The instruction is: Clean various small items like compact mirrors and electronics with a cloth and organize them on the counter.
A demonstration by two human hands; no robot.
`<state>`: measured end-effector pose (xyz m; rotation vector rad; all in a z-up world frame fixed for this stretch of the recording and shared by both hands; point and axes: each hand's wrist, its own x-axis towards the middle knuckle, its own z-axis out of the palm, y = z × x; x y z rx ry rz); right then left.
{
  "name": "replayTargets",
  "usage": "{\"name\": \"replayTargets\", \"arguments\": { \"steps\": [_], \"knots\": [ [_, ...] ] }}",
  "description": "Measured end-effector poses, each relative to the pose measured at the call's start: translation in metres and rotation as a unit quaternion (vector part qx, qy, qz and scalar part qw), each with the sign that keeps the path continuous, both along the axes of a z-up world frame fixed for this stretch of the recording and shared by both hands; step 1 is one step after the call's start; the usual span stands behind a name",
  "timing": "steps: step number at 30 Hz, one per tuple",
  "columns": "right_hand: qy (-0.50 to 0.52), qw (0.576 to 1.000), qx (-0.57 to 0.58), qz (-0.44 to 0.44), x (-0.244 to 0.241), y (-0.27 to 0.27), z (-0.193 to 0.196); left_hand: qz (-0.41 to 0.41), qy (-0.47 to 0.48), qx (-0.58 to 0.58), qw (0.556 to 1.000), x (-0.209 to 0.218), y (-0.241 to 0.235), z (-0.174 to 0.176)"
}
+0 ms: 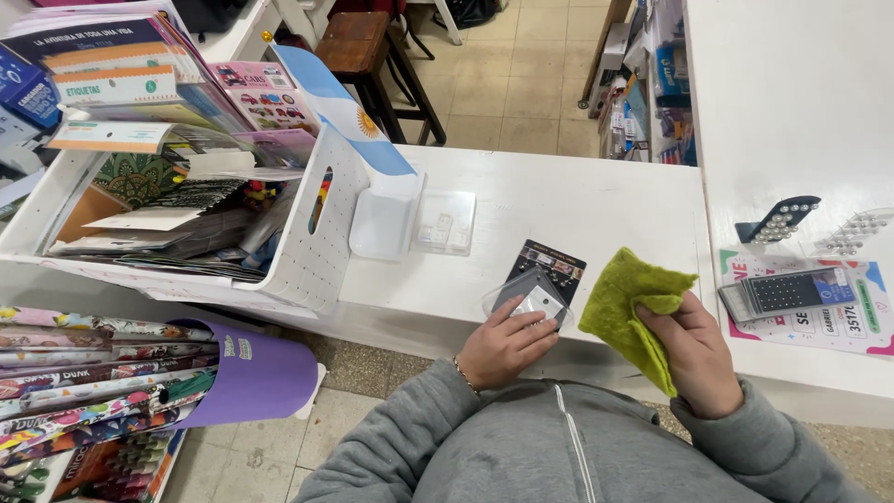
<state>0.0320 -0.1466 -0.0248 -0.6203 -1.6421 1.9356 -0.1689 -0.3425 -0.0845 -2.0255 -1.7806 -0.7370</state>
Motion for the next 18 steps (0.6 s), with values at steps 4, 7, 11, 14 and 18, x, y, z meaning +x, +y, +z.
{"name": "replayTargets", "arguments": {
  "steps": [4, 7, 11, 14, 18],
  "knots": [
    [0.007, 1.0, 0.0, -0.013, -0.004, 0.003, 0.001, -0.014, 0.014, 0.04, 0.999, -0.001, -0.004, 0.006],
    [-0.075, 0.994, -0.001, -0.083, -0.009, 0.012, 0.001, -0.027, -0.011, 0.079, 0.996, 0.002, -0.003, 0.013],
    [-0.082, 0.957, -0.277, -0.033, -0.014, 0.022, -0.031, -0.04, 0.025, 0.174, 0.984, 0.008, 0.016, 0.011],
    [-0.078, 0.944, -0.315, -0.058, -0.007, 0.025, -0.049, -0.067, 0.042, 0.256, 0.963, 0.019, 0.028, 0.024],
    [-0.033, 0.947, -0.307, -0.091, 0.015, 0.032, -0.037, -0.101, 0.06, 0.273, 0.955, 0.034, 0.044, 0.049]
  ]
}}
